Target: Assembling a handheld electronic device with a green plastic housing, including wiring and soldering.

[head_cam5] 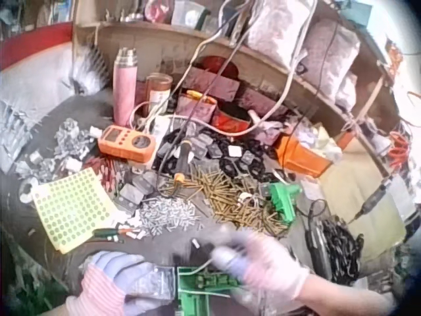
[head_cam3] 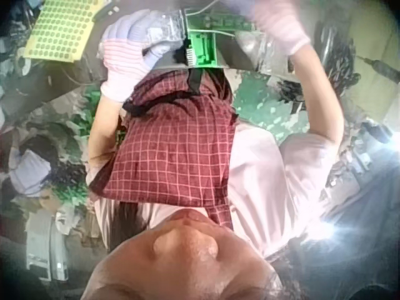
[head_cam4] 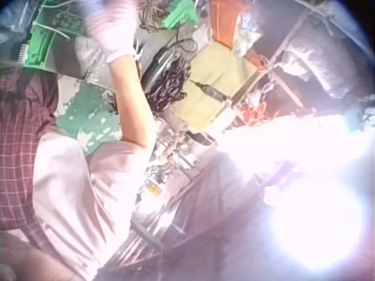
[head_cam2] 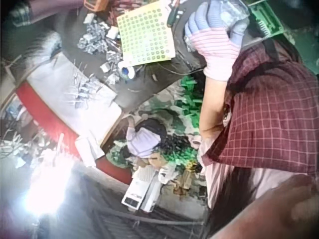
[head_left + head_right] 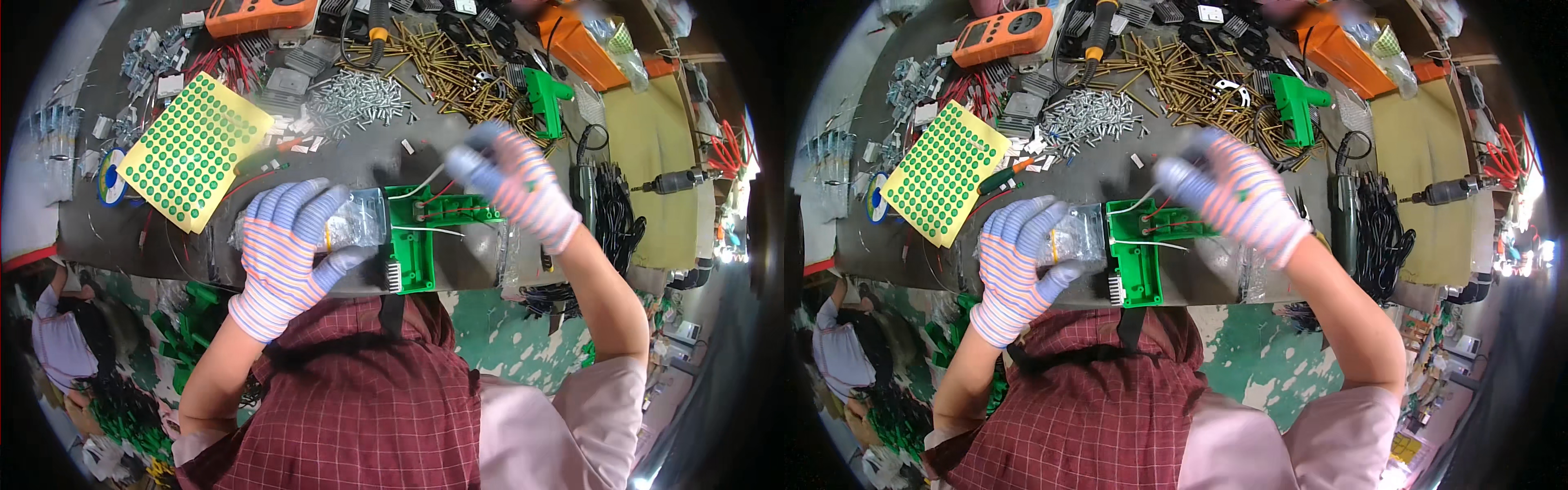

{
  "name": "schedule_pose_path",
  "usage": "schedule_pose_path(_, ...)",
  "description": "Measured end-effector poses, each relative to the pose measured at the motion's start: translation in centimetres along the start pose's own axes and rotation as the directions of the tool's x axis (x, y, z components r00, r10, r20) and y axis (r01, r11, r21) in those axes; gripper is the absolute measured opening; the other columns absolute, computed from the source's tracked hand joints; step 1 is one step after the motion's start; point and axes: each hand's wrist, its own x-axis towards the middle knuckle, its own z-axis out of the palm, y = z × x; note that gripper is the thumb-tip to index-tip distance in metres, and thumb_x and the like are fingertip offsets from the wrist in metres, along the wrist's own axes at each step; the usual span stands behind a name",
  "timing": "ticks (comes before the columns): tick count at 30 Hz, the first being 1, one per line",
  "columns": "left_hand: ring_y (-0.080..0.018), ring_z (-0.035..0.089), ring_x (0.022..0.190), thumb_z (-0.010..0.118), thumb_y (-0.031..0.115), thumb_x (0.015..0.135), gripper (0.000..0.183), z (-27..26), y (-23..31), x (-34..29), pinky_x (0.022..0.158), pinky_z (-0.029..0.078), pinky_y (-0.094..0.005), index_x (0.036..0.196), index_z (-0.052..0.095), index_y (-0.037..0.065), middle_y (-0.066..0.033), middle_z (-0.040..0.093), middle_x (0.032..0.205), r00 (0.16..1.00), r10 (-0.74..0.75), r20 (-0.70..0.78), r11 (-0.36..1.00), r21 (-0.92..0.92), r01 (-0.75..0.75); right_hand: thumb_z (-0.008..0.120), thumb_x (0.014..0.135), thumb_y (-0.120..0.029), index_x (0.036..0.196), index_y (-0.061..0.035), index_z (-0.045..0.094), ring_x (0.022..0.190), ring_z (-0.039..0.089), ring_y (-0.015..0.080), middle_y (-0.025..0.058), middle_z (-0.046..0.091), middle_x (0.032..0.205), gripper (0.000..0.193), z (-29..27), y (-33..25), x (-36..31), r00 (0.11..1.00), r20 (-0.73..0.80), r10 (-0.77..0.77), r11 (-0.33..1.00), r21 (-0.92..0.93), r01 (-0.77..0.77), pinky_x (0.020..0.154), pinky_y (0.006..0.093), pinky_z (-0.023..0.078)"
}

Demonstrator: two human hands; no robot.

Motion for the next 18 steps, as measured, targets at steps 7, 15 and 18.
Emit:
schedule_pose_path(7, -0.0384, 0.053, 0.116, 0.065, 0.030, 0.083, 0.025, 0.6, 4.5, 3.8, 0.099, 0.040, -0.0496, 0.097, 0.068, 0.010, -0.0159, 0.057, 0.125, 0.997, 0.067, 0.049, 0.994, -0.090, -0.063, 0.068, 0.079, -0.020, 0.088, -0.0115, 0.065, 0.098, 0.061, 0.0255, 0.0084, 0.064, 0.094, 0.013, 0.3, -3.9, -3.3, 0.744, 0.236, -0.625, 0.357, -0.761, 0.542, 0.090, 0.0428, 0.047)
schedule_pose_path(15, -0.0378, 0.055, 0.113, 0.072, 0.024, 0.076, 0.024, 2.5, 4.7, 4.5, 0.099, 0.041, -0.0497, 0.094, 0.066, 0.009, -0.0149, 0.061, 0.117, 0.997, 0.047, 0.062, 0.996, -0.074, -0.043, 0.069, 0.075, -0.038, 0.085, -0.0135, 0.063, 0.089, 0.057, 0.0279, 0.0053, 0.057, 0.086, 0.027, 0.6, 0.6, -3.2, 0.841, 0.330, -0.429, 0.177, -0.882, 0.437, 0.086, 0.0445, 0.044)
schedule_pose_path(18, -0.0342, 0.056, 0.109, 0.072, 0.025, 0.076, 0.026, 1.4, 6.3, 6.0, 0.096, 0.042, -0.0465, 0.097, 0.067, 0.011, -0.0123, 0.061, 0.116, 0.999, 0.022, 0.049, 1.000, 0.008, -0.022, 0.062, 0.087, -0.044, 0.078, -0.0121, 0.062, 0.081, 0.061, 0.0284, 0.0072, 0.062, 0.079, 0.033, -0.1, 2.0, -4.8, 0.898, 0.263, -0.352, 0.333, -0.862, 0.383, 0.078, 0.0452, 0.045)
